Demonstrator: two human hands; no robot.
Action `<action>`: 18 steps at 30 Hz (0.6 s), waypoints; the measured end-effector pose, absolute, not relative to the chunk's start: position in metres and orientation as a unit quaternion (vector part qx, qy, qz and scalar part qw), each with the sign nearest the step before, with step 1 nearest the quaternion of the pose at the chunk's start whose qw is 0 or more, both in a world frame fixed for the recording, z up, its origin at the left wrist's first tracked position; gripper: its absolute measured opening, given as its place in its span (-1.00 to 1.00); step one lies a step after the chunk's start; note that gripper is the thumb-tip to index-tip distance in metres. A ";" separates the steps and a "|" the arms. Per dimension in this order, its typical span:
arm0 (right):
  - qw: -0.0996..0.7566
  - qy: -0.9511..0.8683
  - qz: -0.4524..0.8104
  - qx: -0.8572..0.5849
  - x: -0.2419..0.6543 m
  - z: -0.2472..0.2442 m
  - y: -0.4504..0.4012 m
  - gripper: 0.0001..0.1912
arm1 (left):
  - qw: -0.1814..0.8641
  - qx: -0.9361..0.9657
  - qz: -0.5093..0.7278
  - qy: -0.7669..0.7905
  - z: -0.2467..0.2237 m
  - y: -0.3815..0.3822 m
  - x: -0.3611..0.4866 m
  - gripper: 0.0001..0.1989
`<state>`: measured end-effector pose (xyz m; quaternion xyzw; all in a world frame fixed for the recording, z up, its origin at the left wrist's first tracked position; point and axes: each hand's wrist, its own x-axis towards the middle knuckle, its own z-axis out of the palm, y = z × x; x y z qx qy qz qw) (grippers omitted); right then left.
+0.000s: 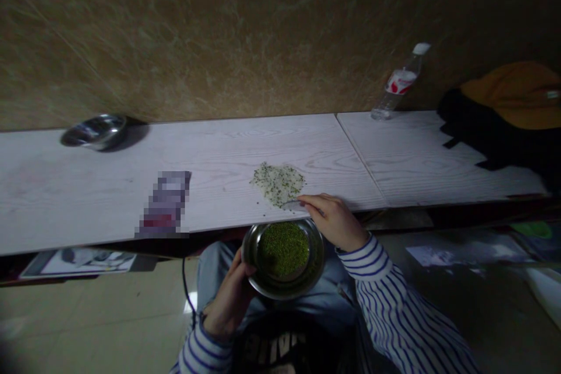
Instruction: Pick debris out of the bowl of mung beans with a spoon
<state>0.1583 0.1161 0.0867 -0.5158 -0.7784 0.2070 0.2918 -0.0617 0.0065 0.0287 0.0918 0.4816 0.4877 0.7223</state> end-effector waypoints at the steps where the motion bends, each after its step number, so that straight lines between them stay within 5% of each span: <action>1: 0.293 -0.778 0.209 -0.515 0.159 0.088 0.115 -0.70 | 0.721 0.089 0.487 0.485 0.029 0.007 -0.061 -0.35; 18: 0.282 -0.803 0.225 -0.475 0.161 0.090 0.122 -0.71 | 0.727 0.099 0.479 0.483 0.029 0.007 -0.060 -0.36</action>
